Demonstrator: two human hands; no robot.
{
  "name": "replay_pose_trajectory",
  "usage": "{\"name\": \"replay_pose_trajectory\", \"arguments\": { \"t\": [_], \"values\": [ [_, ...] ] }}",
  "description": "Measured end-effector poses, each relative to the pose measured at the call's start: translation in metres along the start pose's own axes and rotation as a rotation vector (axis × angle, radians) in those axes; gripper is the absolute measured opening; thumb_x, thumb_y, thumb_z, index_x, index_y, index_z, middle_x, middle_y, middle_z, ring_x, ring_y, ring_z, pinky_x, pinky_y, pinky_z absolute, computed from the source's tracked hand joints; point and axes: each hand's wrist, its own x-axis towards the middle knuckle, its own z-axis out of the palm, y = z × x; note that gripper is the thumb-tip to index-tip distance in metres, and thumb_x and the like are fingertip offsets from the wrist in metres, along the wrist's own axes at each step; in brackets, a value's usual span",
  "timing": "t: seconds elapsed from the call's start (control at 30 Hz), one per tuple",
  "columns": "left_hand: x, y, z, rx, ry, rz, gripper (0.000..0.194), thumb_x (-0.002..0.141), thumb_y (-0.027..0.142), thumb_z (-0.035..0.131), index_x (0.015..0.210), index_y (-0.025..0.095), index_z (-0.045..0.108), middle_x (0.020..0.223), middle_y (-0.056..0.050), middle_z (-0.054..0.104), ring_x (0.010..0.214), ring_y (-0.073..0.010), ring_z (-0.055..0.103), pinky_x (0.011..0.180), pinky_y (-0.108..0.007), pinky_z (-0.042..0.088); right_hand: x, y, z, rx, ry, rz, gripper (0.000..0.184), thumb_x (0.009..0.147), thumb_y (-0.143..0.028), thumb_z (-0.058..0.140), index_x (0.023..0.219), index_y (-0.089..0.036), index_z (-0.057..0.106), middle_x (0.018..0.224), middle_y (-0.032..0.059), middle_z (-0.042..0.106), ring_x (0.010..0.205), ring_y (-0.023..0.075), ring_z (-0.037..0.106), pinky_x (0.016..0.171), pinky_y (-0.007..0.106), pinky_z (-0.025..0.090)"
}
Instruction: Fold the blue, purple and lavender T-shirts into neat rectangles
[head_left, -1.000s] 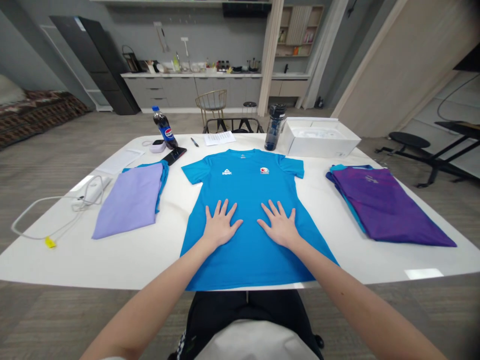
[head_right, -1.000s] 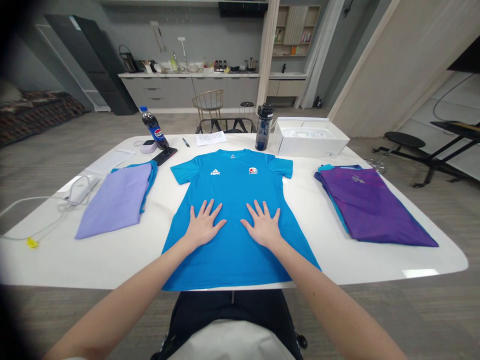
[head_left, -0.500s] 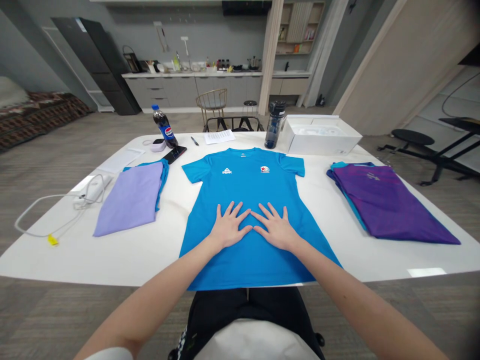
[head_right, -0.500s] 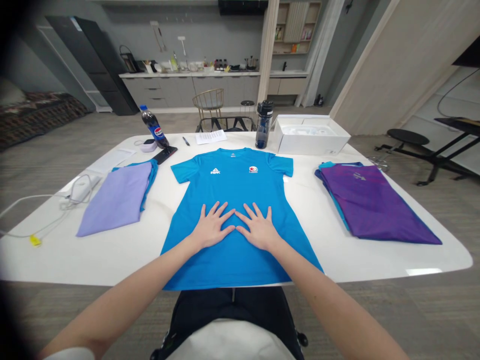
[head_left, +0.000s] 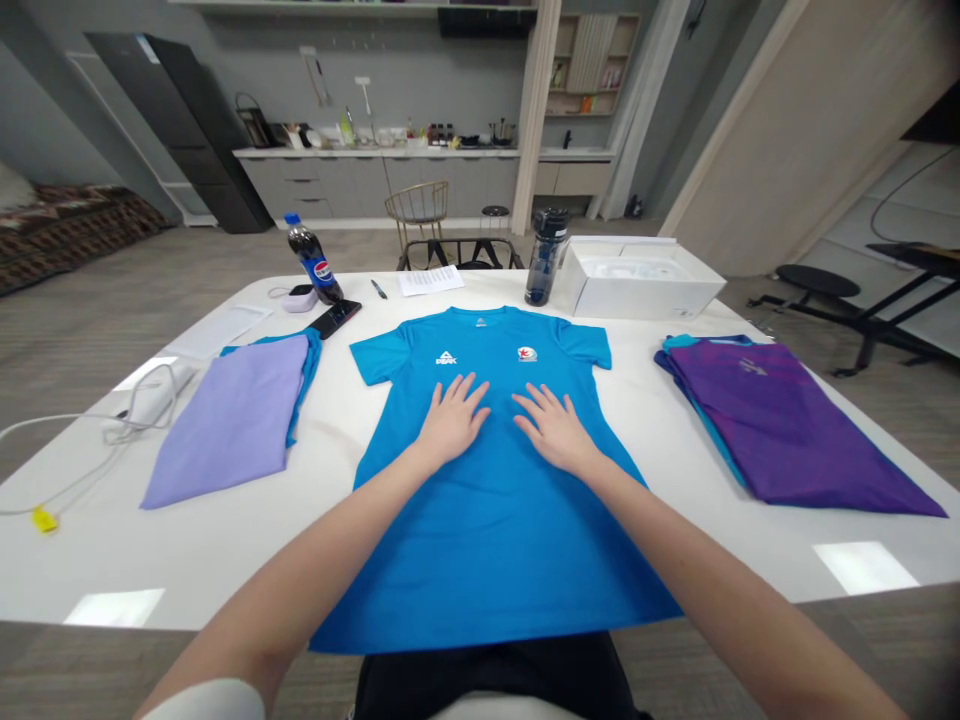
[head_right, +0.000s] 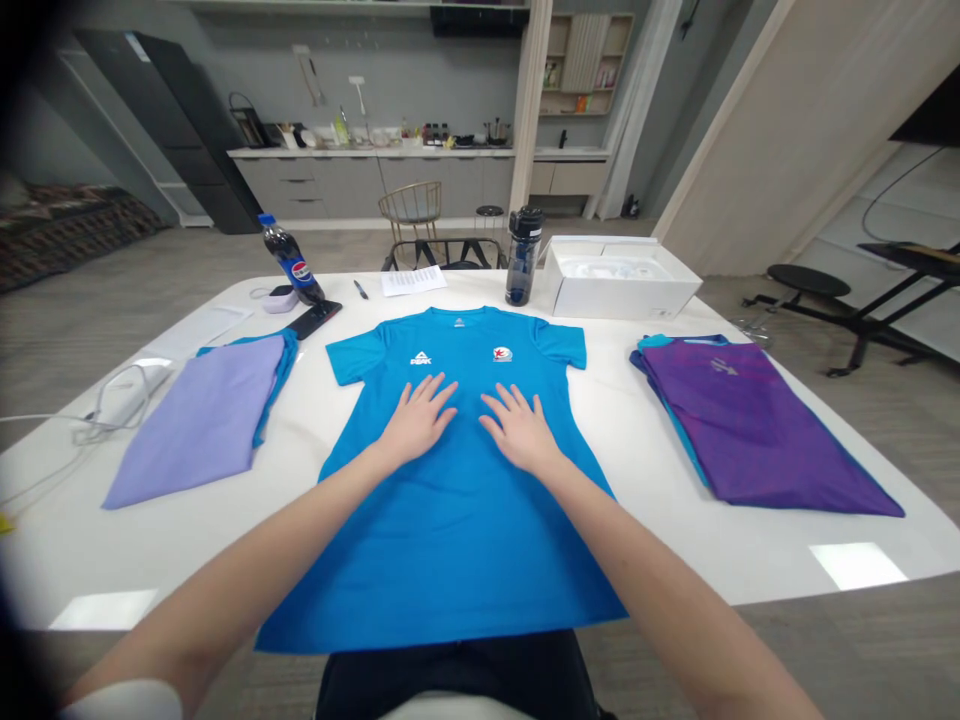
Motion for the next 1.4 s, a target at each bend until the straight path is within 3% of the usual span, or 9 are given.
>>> {"name": "replay_pose_trajectory", "arguments": {
  "t": [0.1, 0.23, 0.4, 0.5, 0.6, 0.8, 1.03, 1.27, 1.4],
  "values": [
    [0.041, -0.029, 0.009, 0.010, -0.046, -0.104, 0.063, 0.103, 0.060, 0.028, 0.160, 0.033, 0.035, 0.170, -0.004, 0.024, 0.158, -0.0307, 0.018, 0.126, -0.061, 0.015, 0.041, 0.027, 0.006, -0.040, -0.024, 0.143, 0.059, 0.106, -0.060, 0.023, 0.159, -0.038, 0.036, 0.170, 0.0018, 0.024, 0.155, 0.0351, 0.019, 0.120, 0.068, 0.020],
    [0.049, -0.048, 0.023, 0.007, -0.088, -0.249, 0.073, 0.099, 0.070, 0.023, 0.160, 0.033, 0.036, 0.169, -0.008, 0.027, 0.156, -0.0351, 0.021, 0.122, -0.068, 0.017, 0.052, 0.048, 0.010, -0.098, 0.056, 0.302, 0.065, 0.104, -0.063, 0.027, 0.160, -0.031, 0.037, 0.164, 0.0110, 0.038, 0.146, 0.0398, 0.037, 0.115, 0.060, 0.032],
    [0.068, -0.079, 0.016, 0.092, 0.078, -0.266, 0.059, 0.104, 0.049, 0.027, 0.156, 0.024, 0.042, 0.164, -0.012, 0.037, 0.150, -0.0309, 0.035, 0.121, -0.053, 0.028, 0.084, 0.086, -0.015, -0.078, 0.225, 0.335, 0.052, 0.106, -0.046, 0.032, 0.141, -0.016, 0.057, 0.135, 0.0176, 0.062, 0.124, 0.0318, 0.056, 0.105, 0.044, 0.043],
    [0.097, -0.120, -0.002, 0.114, 0.100, -0.382, 0.054, 0.102, 0.029, 0.029, 0.152, 0.019, 0.046, 0.155, -0.017, 0.048, 0.137, -0.0327, 0.049, 0.108, -0.050, 0.042, 0.123, 0.125, -0.033, -0.055, 0.217, 0.460, 0.044, 0.105, -0.037, 0.035, 0.133, -0.017, 0.063, 0.133, 0.0175, 0.063, 0.123, 0.0322, 0.056, 0.102, 0.046, 0.045],
    [0.121, -0.171, -0.015, 0.160, 0.061, -0.558, 0.054, 0.095, 0.017, 0.031, 0.144, 0.015, 0.052, 0.140, -0.022, 0.058, 0.124, -0.0367, 0.056, 0.097, -0.052, 0.045, 0.155, 0.163, -0.040, -0.061, 0.197, 0.585, 0.042, 0.102, -0.032, 0.040, 0.134, -0.019, 0.064, 0.134, 0.0185, 0.061, 0.123, 0.0343, 0.055, 0.100, 0.052, 0.045],
    [0.135, -0.241, -0.014, 0.274, -0.008, -0.618, 0.044, 0.098, 0.032, 0.033, 0.125, 0.015, 0.063, 0.133, -0.023, 0.061, 0.124, -0.0402, 0.052, 0.100, -0.058, 0.038, 0.185, 0.212, -0.031, -0.090, 0.177, 0.654, 0.041, 0.100, -0.032, 0.045, 0.135, -0.022, 0.065, 0.134, 0.0188, 0.058, 0.122, 0.0341, 0.056, 0.097, 0.050, 0.047],
    [0.128, -0.255, -0.003, 0.300, -0.058, -0.581, 0.047, 0.102, 0.039, 0.025, 0.123, 0.010, 0.057, 0.123, -0.025, 0.066, 0.118, -0.0397, 0.056, 0.099, -0.056, 0.038, 0.191, 0.233, -0.015, -0.209, 0.205, 0.699, 0.041, 0.101, -0.028, 0.038, 0.124, -0.010, 0.067, 0.125, 0.0248, 0.058, 0.119, 0.0354, 0.055, 0.092, 0.048, 0.049],
    [0.110, -0.257, -0.013, 0.318, -0.039, -0.655, 0.046, 0.101, 0.037, 0.028, 0.122, 0.009, 0.059, 0.127, -0.026, 0.064, 0.120, -0.0399, 0.056, 0.101, -0.058, 0.035, 0.177, 0.232, -0.018, -0.248, 0.238, 0.824, 0.043, 0.096, -0.017, 0.039, 0.129, -0.004, 0.062, 0.126, 0.0288, 0.057, 0.118, 0.0367, 0.056, 0.090, 0.048, 0.050],
    [0.132, -0.244, -0.015, 0.267, 0.109, -0.578, 0.047, 0.101, 0.040, 0.032, 0.128, 0.012, 0.059, 0.136, -0.024, 0.059, 0.127, -0.0392, 0.050, 0.104, -0.057, 0.035, 0.190, 0.206, -0.027, -0.212, 0.305, 0.617, 0.043, 0.102, -0.033, 0.038, 0.128, -0.010, 0.064, 0.129, 0.0251, 0.060, 0.121, 0.0361, 0.057, 0.094, 0.048, 0.048]
  ]
}}
